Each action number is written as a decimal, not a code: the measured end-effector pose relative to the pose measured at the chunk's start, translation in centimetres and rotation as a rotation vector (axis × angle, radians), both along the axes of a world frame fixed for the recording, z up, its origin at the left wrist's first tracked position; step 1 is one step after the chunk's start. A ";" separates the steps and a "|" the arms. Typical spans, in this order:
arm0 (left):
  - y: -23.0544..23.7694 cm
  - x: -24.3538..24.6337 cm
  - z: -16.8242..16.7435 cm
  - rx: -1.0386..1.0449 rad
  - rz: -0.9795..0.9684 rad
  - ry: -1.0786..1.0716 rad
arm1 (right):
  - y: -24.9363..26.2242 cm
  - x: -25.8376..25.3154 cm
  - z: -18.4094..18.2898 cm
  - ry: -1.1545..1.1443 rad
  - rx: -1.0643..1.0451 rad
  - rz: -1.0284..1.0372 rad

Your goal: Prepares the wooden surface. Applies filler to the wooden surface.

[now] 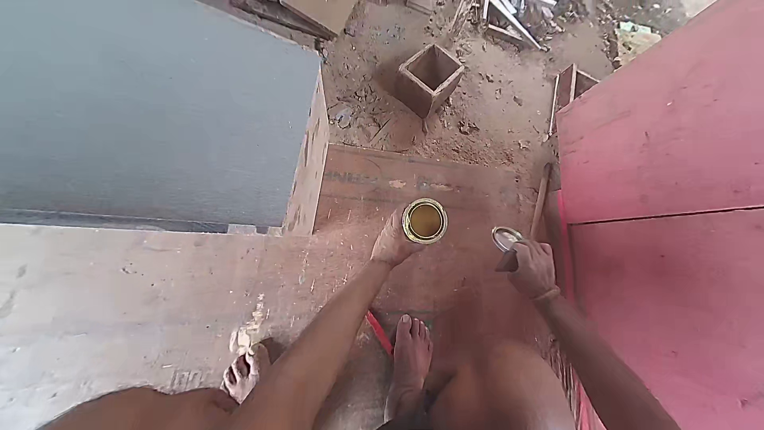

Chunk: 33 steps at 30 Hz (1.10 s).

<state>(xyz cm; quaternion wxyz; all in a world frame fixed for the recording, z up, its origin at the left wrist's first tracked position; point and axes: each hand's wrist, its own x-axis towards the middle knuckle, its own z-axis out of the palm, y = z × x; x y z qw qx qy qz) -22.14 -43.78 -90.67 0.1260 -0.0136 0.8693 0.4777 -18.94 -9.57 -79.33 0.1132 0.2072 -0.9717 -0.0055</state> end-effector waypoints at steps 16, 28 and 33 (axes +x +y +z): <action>-5.6 -0.7 16.9 -0.781 -0.998 -0.560 | -3.4 5.2 -5.5 -0.102 -0.317 -0.279; -27.9 8.7 22.5 0.302 -0.057 -0.632 | -16.4 -4.2 8.9 -0.137 -1.483 -0.644; -30.3 10.5 22.1 0.692 0.802 -0.258 | -21.0 -6.0 8.9 -0.415 -1.679 -0.868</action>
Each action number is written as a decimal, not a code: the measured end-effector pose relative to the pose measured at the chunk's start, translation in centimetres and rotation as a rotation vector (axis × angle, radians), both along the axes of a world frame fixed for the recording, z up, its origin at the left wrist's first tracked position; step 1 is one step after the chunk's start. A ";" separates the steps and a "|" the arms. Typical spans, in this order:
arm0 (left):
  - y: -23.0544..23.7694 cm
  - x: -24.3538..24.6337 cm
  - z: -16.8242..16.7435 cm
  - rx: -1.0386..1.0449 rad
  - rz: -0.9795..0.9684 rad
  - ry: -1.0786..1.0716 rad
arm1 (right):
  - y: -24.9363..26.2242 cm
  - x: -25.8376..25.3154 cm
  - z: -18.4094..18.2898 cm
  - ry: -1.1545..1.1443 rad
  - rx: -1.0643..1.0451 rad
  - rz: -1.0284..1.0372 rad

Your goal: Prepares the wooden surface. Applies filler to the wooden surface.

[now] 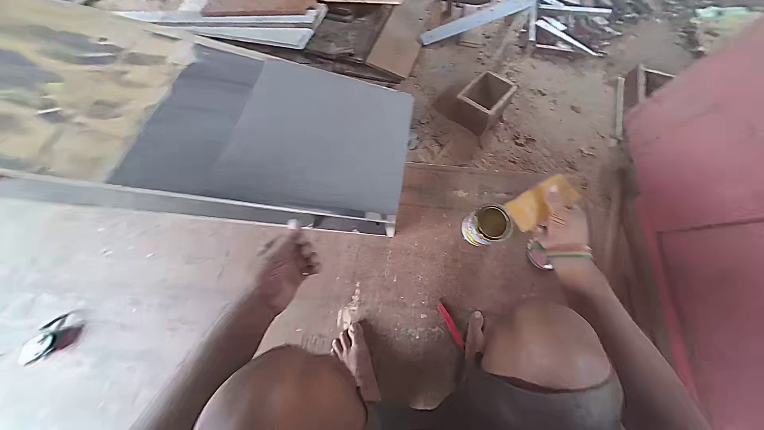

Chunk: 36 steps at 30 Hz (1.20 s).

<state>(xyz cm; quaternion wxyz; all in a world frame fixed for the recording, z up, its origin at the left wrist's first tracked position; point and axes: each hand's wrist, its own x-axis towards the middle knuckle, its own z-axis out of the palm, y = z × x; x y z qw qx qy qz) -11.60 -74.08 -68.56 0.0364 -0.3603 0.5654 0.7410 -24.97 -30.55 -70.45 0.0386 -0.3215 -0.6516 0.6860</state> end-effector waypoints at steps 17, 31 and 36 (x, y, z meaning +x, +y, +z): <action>2.1 -3.4 4.5 -1.445 -0.250 0.515 | 0.4 -1.3 -0.3 0.482 0.478 0.266; -0.2 -11.7 3.2 -1.659 -1.052 0.146 | -18.1 -3.9 1.9 1.090 1.246 1.705; -0.1 -14.0 4.0 -1.485 -1.409 0.417 | -18.0 -4.7 0.1 1.335 1.166 1.554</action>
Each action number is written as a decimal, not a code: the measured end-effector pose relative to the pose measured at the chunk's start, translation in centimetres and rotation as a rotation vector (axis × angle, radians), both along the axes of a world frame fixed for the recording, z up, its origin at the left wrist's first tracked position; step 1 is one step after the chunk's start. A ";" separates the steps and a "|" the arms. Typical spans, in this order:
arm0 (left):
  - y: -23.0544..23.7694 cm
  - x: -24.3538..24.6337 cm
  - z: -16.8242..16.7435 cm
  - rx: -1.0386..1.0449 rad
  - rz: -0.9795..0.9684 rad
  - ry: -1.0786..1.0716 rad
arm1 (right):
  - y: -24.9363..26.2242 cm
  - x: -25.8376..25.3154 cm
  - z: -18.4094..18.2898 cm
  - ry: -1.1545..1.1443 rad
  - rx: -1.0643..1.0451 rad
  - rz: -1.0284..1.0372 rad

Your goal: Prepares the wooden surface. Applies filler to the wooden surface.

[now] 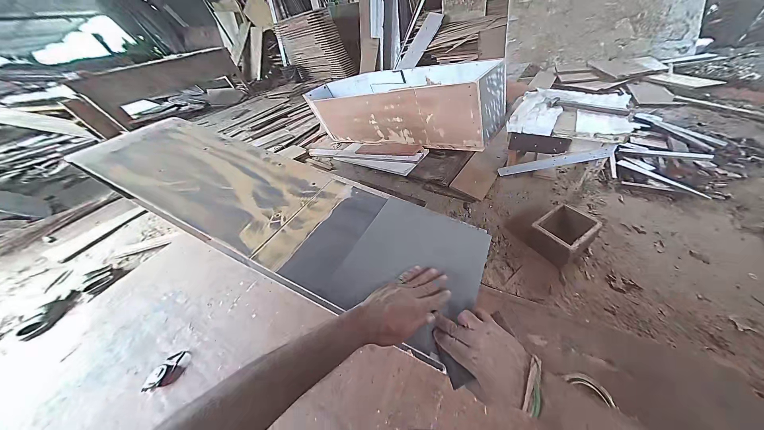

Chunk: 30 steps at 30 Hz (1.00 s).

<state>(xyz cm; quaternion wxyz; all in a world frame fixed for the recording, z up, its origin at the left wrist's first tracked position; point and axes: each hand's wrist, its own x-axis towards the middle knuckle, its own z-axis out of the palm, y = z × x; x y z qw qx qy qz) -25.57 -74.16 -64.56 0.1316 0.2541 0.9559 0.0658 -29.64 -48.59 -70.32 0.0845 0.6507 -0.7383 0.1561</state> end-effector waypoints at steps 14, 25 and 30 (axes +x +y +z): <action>-12.8 -17.6 2.5 -0.173 0.611 0.269 | 0.0 0.8 -1.0 0.034 -0.079 -0.057; -1.9 -4.4 1.2 0.074 -0.208 0.198 | -0.2 0.9 -0.4 0.049 -0.049 -0.059; -10.4 -4.9 0.9 -0.070 0.443 0.225 | 0.1 1.2 1.6 -0.095 0.061 -0.077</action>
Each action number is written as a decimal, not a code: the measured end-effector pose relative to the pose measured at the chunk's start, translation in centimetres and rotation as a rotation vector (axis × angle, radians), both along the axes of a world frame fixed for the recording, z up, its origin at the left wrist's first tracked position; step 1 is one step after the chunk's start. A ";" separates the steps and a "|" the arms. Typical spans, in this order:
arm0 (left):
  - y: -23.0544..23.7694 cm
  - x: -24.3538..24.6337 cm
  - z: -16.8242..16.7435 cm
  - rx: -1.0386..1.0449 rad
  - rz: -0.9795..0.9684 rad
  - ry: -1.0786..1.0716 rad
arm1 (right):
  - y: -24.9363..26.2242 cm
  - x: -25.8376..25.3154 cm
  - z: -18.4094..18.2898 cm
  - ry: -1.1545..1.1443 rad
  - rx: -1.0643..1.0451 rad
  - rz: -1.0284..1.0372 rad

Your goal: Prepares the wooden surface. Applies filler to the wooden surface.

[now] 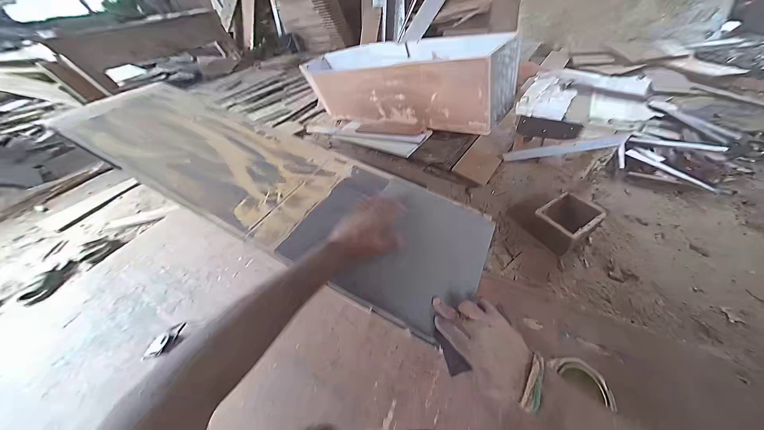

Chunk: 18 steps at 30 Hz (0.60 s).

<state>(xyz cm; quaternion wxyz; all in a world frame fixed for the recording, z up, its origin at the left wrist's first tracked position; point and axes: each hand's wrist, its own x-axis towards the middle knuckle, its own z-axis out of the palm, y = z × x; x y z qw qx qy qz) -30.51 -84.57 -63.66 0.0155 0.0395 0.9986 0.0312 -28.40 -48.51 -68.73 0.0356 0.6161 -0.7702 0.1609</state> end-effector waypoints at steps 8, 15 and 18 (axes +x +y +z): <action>-5.4 8.9 6.2 -0.111 0.420 0.601 | -0.8 -0.1 -1.3 0.115 -0.120 0.014; 2.4 15.0 -2.4 -0.034 -0.191 0.200 | -0.4 0.7 0.2 0.140 0.067 -0.041; -2.4 17.8 -1.1 -0.109 0.259 0.254 | -0.2 0.8 0.5 0.134 0.087 -0.040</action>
